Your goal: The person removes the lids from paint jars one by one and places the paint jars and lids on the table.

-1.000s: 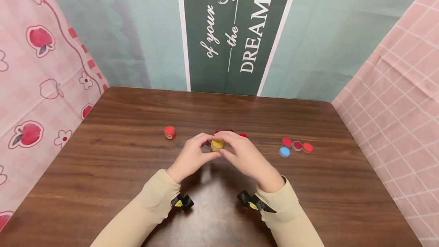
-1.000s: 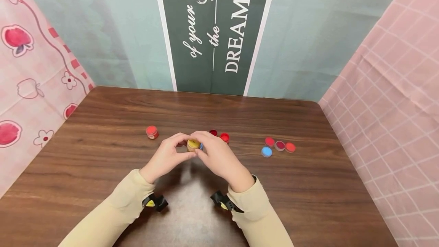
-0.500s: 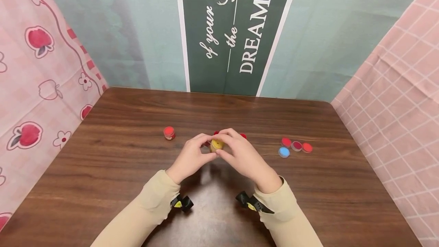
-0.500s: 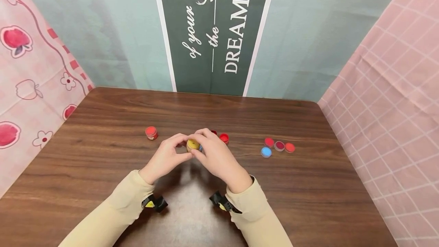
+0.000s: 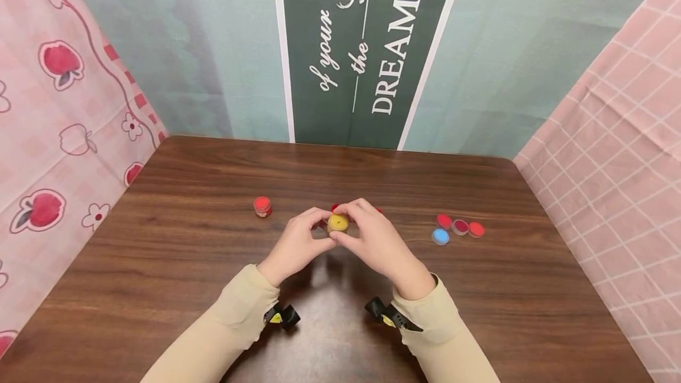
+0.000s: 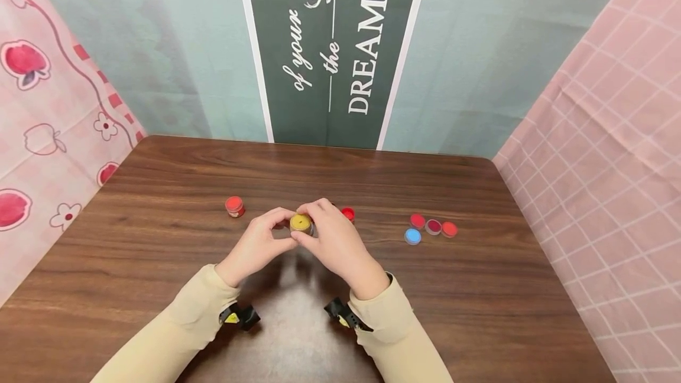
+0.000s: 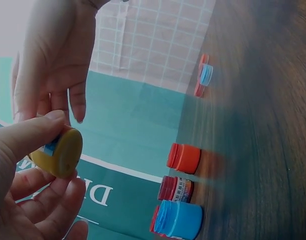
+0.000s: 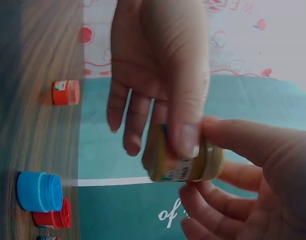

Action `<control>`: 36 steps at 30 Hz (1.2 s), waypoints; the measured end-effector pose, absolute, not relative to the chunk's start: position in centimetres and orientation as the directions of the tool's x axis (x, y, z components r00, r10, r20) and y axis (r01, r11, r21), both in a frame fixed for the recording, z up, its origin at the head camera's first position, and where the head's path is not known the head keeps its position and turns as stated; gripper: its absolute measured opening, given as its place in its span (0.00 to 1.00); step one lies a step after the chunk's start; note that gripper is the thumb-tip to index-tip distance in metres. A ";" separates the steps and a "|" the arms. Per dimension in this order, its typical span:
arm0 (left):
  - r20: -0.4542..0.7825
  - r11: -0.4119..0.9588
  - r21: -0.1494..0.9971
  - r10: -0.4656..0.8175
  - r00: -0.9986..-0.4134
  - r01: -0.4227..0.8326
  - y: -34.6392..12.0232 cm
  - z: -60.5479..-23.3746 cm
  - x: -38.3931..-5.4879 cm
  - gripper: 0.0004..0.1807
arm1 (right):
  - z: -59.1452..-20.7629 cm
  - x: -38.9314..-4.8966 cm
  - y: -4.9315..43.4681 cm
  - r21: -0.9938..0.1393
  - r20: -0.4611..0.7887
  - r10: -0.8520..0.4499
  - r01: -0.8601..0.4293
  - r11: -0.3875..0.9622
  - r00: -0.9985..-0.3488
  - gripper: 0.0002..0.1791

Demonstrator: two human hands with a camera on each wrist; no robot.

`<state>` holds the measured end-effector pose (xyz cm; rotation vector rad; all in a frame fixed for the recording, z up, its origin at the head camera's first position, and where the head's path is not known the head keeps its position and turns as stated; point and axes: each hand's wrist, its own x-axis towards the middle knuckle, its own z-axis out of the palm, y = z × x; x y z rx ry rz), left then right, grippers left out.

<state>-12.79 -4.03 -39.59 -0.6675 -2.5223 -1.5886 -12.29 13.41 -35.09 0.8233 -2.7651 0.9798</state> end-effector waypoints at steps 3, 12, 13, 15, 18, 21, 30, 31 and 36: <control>0.285 0.366 0.843 0.318 -0.904 0.395 -4.1 -39.7 -12.8 0.18 | -35.1 -12.4 13.6 -0.568 0.246 -0.533 -0.566 0.597 -0.809 0.18; 0.317 0.375 0.823 0.319 -0.893 0.426 -4.2 -39.9 -13.0 0.17 | -34.9 -12.2 13.4 -0.569 0.282 -0.501 -0.563 0.599 -0.818 0.25; 0.316 0.371 0.826 0.319 -0.893 0.425 -4.2 -39.9 -13.0 0.17 | -35.0 -12.2 13.3 -0.570 0.287 -0.476 -0.548 0.613 -0.831 0.24; 0.308 0.362 0.834 0.321 -0.896 0.417 -4.2 -39.9 -12.9 0.16 | -35.0 -12.2 13.2 -0.569 0.285 -0.441 -0.521 0.636 -0.851 0.22; 0.294 0.349 0.847 0.322 -0.900 0.401 -4.2 -39.8 -12.8 0.17 | -35.0 -12.2 13.2 -0.584 0.275 -0.457 -0.525 0.620 -0.846 0.18; 0.288 0.344 0.852 0.324 -0.901 0.396 -4.2 -39.8 -12.9 0.18 | -34.9 -12.3 13.5 -0.595 0.268 -0.526 -0.568 0.569 -0.807 0.17; 0.317 0.351 0.836 0.319 -0.893 0.422 -4.4 -39.8 -13.0 0.18 | -35.0 -12.3 13.3 -0.602 0.309 -0.523 -0.589 0.540 -0.795 0.22; 0.318 0.353 0.834 0.320 -0.892 0.424 -4.4 -39.8 -13.0 0.18 | -35.0 -12.3 13.2 -0.591 0.319 -0.498 -0.580 0.561 -0.806 0.23; 0.312 0.347 0.839 0.324 -0.893 0.419 -4.4 -39.8 -13.0 0.17 | -35.1 -12.1 12.9 -0.525 0.324 -0.376 -0.495 0.693 -0.868 0.25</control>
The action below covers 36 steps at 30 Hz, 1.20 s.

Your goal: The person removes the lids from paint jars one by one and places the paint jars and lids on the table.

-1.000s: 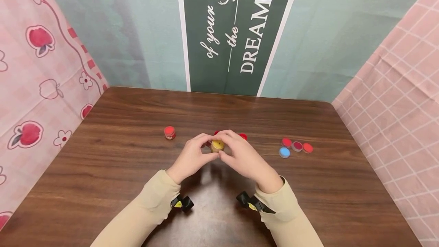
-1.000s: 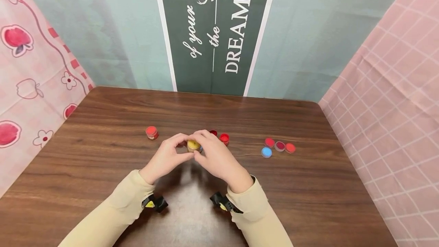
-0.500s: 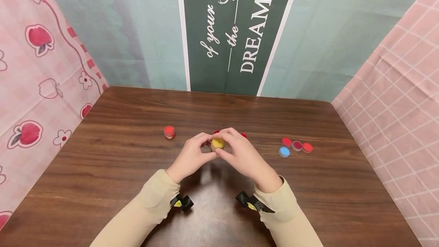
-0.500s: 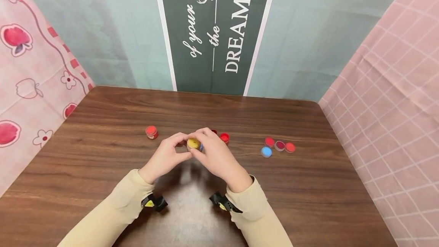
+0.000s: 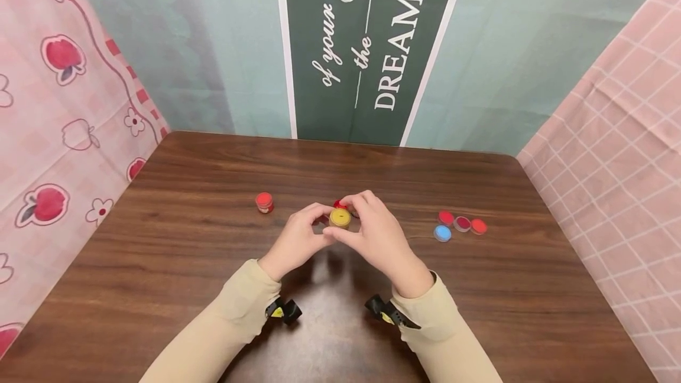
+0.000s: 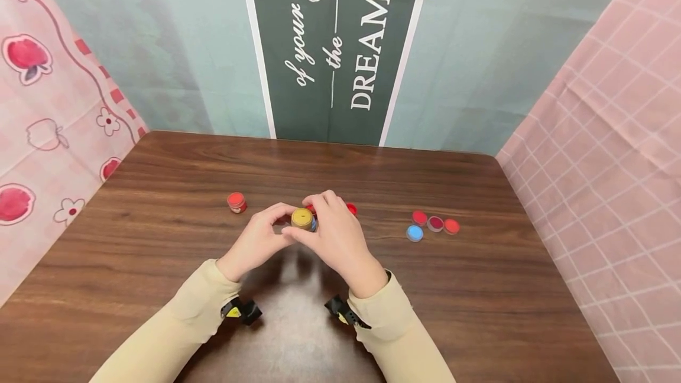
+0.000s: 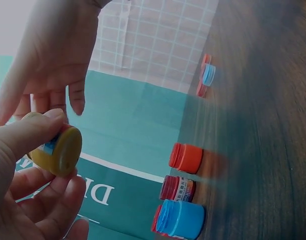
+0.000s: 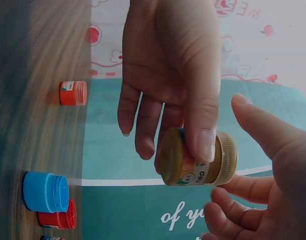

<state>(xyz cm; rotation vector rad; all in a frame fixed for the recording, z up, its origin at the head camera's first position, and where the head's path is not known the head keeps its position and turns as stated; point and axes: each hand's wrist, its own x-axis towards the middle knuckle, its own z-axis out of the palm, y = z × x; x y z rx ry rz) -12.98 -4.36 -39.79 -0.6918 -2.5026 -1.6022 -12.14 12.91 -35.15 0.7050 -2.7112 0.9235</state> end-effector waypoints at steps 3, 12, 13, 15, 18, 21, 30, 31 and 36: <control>0.313 0.339 0.843 0.321 -0.894 0.418 -4.2 -39.8 -13.0 0.16 | -35.2 -12.2 12.8 -0.496 0.311 -0.356 -0.470 0.730 -0.881 0.20; 0.283 0.358 0.850 0.308 -0.908 0.387 -4.3 -39.8 -13.0 0.17 | -35.0 -12.1 13.2 -0.496 0.295 -0.493 -0.573 0.652 -0.818 0.20; 0.284 0.358 0.850 0.307 -0.908 0.387 -4.3 -39.8 -13.0 0.17 | -35.0 -12.1 13.3 -0.502 0.290 -0.516 -0.587 0.635 -0.806 0.20; 0.290 0.357 0.847 0.308 -0.906 0.393 -4.3 -39.9 -13.0 0.18 | -34.9 -12.1 13.5 -0.518 0.281 -0.558 -0.612 0.597 -0.781 0.20; 0.301 0.358 0.840 0.319 -0.899 0.408 -4.4 -40.0 -13.0 0.17 | -34.8 -12.1 13.6 -0.547 0.279 -0.592 -0.632 0.550 -0.756 0.18; 0.310 0.361 0.832 0.326 -0.893 0.421 -4.3 -39.9 -13.0 0.17 | -34.9 -12.2 13.6 -0.580 0.292 -0.568 -0.615 0.534 -0.769 0.14; 0.317 0.358 0.831 0.324 -0.891 0.426 -4.4 -39.9 -13.0 0.17 | -35.3 -12.2 13.0 -0.519 0.305 -0.381 -0.488 0.702 -0.873 0.21; 0.315 0.358 0.832 0.323 -0.892 0.423 -4.4 -39.9 -13.0 0.17 | -35.3 -12.2 12.9 -0.517 0.299 -0.378 -0.482 0.708 -0.876 0.20; 0.295 0.353 0.845 0.319 -0.901 0.402 -4.5 -39.8 -13.0 0.17 | -35.2 -12.4 13.0 -0.537 0.265 -0.462 -0.527 0.658 -0.846 0.17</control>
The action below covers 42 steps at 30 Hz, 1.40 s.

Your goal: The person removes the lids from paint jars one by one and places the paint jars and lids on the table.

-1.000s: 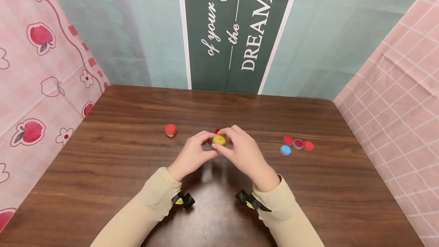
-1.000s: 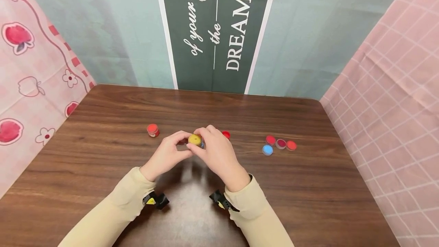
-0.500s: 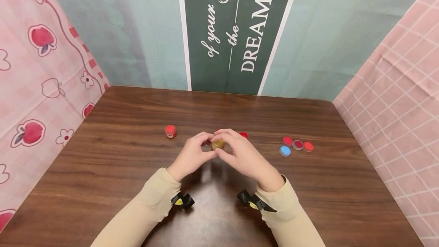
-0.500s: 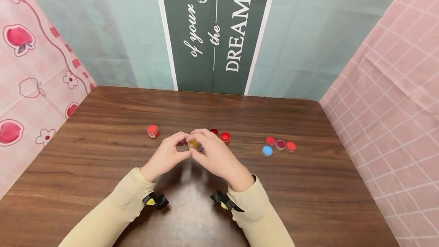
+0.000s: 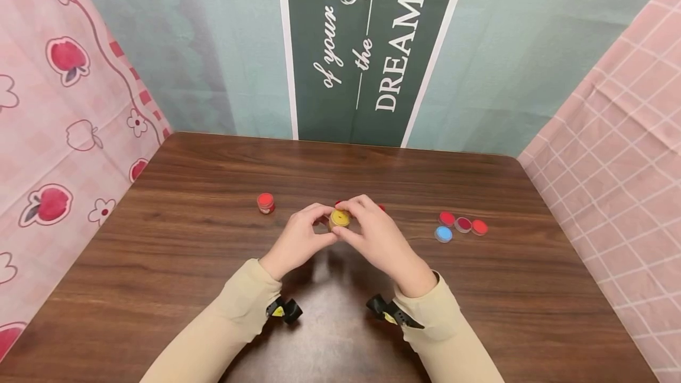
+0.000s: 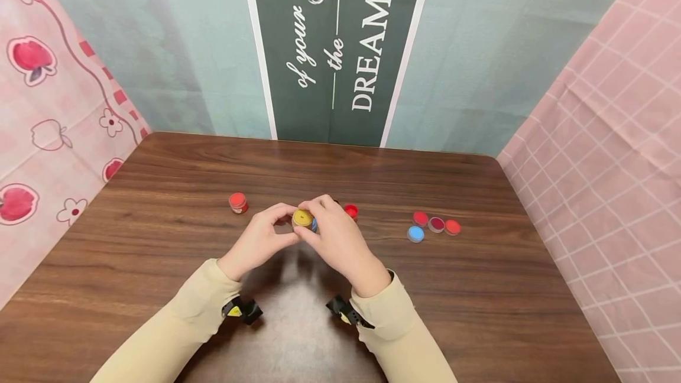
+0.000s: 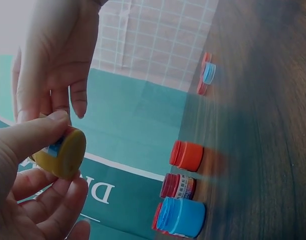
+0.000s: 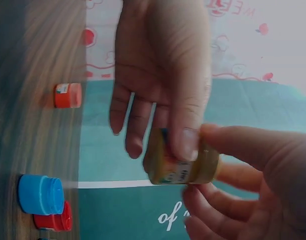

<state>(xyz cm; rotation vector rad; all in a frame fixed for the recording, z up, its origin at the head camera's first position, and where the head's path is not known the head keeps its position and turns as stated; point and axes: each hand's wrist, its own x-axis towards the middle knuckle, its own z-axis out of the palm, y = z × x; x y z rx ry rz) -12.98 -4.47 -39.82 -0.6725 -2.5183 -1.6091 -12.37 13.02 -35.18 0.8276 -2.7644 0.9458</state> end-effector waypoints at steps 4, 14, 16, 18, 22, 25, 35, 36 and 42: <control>0.291 0.362 0.841 0.324 -0.900 0.402 -4.5 -39.6 -12.9 0.18 | -35.0 -12.4 13.5 -0.568 0.259 -0.575 -0.604 0.560 -0.776 0.19; 0.301 0.367 0.830 0.339 -0.892 0.419 -4.5 -39.8 -13.0 0.17 | -34.9 -12.2 13.4 -0.620 0.248 -0.541 -0.561 0.549 -0.804 0.24; 0.305 0.374 0.824 0.338 -0.890 0.424 -4.5 -39.8 -13.0 0.17 | -35.0 -12.2 13.1 -0.585 0.263 -0.470 -0.526 0.617 -0.843 0.27; 0.301 0.371 0.828 0.339 -0.891 0.420 -4.5 -39.9 -13.0 0.17 | -35.1 -12.1 12.8 -0.549 0.261 -0.398 -0.474 0.688 -0.880 0.28; 0.277 0.374 0.838 0.335 -0.900 0.397 -4.5 -39.8 -12.9 0.17 | -35.2 -11.8 12.3 -0.475 0.202 -0.258 -0.325 0.818 -0.945 0.28; 0.263 0.374 0.844 0.336 -0.905 0.384 -4.4 -39.8 -12.8 0.17 | -35.3 -11.7 12.1 -0.394 0.175 -0.194 -0.249 0.885 -0.965 0.31; 0.270 0.363 0.852 0.315 -0.910 0.378 -4.3 -39.6 -12.8 0.16 | -35.1 -11.4 12.5 -0.407 0.253 -0.277 -0.361 0.839 -0.927 0.21; 0.264 0.367 0.852 0.315 -0.912 0.374 -4.3 -39.6 -12.8 0.17 | -34.9 -11.4 12.7 -0.414 0.239 -0.305 -0.381 0.827 -0.922 0.19; 0.253 0.372 0.853 0.321 -0.913 0.367 -4.3 -39.7 -12.8 0.19 | -34.0 -11.7 13.8 -0.451 0.178 -0.489 -0.512 0.731 -0.854 0.22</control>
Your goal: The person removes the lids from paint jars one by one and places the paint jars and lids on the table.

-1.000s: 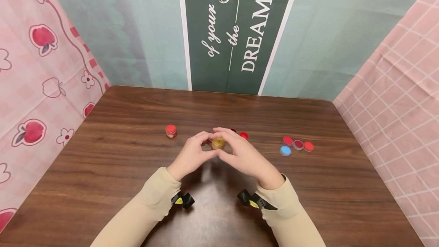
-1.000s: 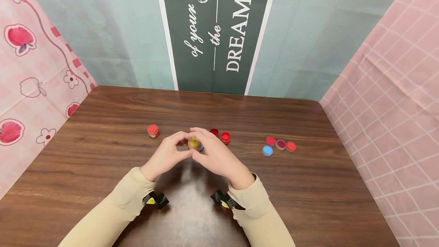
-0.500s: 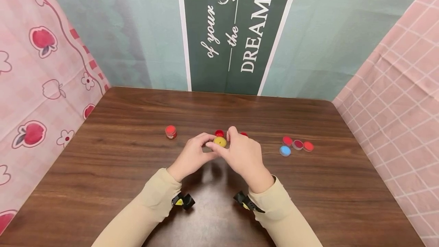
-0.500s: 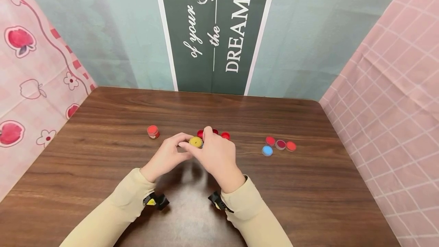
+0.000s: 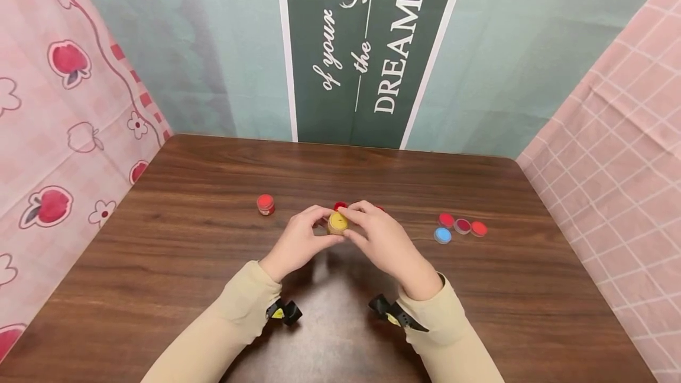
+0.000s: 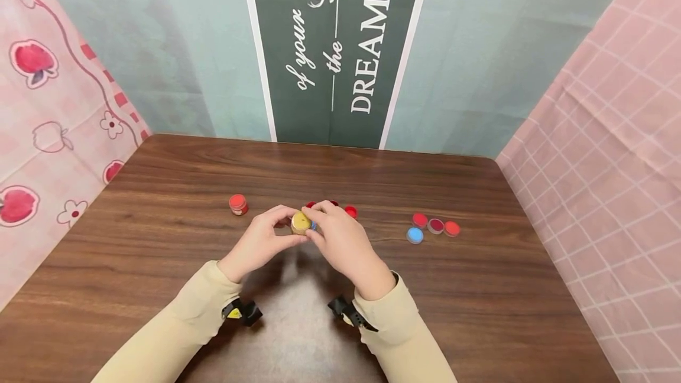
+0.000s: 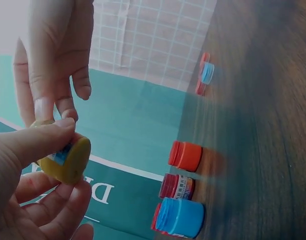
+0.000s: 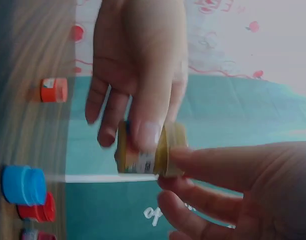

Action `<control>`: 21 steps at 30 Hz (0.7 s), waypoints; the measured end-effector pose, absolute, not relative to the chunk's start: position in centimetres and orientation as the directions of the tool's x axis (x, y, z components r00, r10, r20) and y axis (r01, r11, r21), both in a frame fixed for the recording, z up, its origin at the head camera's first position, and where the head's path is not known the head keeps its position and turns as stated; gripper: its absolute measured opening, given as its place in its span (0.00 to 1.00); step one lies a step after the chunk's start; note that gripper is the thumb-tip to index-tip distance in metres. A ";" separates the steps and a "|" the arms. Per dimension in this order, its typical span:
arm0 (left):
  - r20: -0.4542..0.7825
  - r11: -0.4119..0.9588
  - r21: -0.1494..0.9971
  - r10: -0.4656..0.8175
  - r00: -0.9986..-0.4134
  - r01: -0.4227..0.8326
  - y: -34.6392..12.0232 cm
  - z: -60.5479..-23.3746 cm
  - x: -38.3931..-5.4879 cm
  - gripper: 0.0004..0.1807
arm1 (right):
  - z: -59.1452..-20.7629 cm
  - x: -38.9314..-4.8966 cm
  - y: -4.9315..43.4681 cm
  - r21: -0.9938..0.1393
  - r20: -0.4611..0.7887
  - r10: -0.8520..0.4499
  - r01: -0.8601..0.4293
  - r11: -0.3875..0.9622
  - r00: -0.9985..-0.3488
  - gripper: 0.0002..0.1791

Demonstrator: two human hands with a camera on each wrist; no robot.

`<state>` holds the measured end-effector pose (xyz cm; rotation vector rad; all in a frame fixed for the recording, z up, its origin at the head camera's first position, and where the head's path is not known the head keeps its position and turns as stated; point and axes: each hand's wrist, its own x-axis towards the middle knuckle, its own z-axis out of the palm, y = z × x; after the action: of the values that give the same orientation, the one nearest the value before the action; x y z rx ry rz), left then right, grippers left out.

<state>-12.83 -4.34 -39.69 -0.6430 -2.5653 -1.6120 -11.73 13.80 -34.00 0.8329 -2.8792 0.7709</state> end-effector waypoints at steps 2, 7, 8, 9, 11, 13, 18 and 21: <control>0.258 0.367 0.853 0.320 -0.912 0.370 -4.3 -39.7 -12.8 0.19 | -33.8 -11.8 14.1 -0.476 0.185 -0.499 -0.521 0.708 -0.847 0.23; 0.275 0.357 0.849 0.329 -0.903 0.389 -4.4 -39.9 -12.8 0.18 | -34.1 -11.8 13.6 -0.481 0.212 -0.393 -0.446 0.755 -0.895 0.25; 0.280 0.357 0.846 0.333 -0.900 0.395 -4.4 -39.9 -12.8 0.17 | -34.2 -11.8 13.4 -0.468 0.214 -0.368 -0.426 0.775 -0.905 0.27; 0.282 0.359 0.844 0.334 -0.899 0.398 -4.4 -39.9 -12.8 0.17 | -34.4 -11.7 13.1 -0.454 0.214 -0.348 -0.408 0.792 -0.913 0.28; 0.285 0.365 0.839 0.335 -0.898 0.403 -4.4 -39.9 -12.8 0.17 | -34.6 -11.6 12.6 -0.433 0.218 -0.323 -0.388 0.814 -0.921 0.28; 0.282 0.373 0.837 0.335 -0.899 0.401 -4.3 -39.9 -12.8 0.16 | -34.9 -11.6 12.3 -0.426 0.232 -0.319 -0.391 0.816 -0.919 0.26; 0.262 0.372 0.843 0.347 -0.900 0.389 -4.2 -39.8 -12.8 0.16 | -35.0 -11.6 12.6 -0.470 0.254 -0.400 -0.474 0.745 -0.881 0.20; 0.263 0.364 0.846 0.351 -0.899 0.390 -4.3 -39.7 -12.7 0.17 | -34.8 -11.8 13.1 -0.515 0.241 -0.492 -0.540 0.666 -0.836 0.20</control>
<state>-12.75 -4.26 -39.69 -0.6963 -2.5634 -1.6068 -11.76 13.08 -34.81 0.8672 -2.7925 0.9034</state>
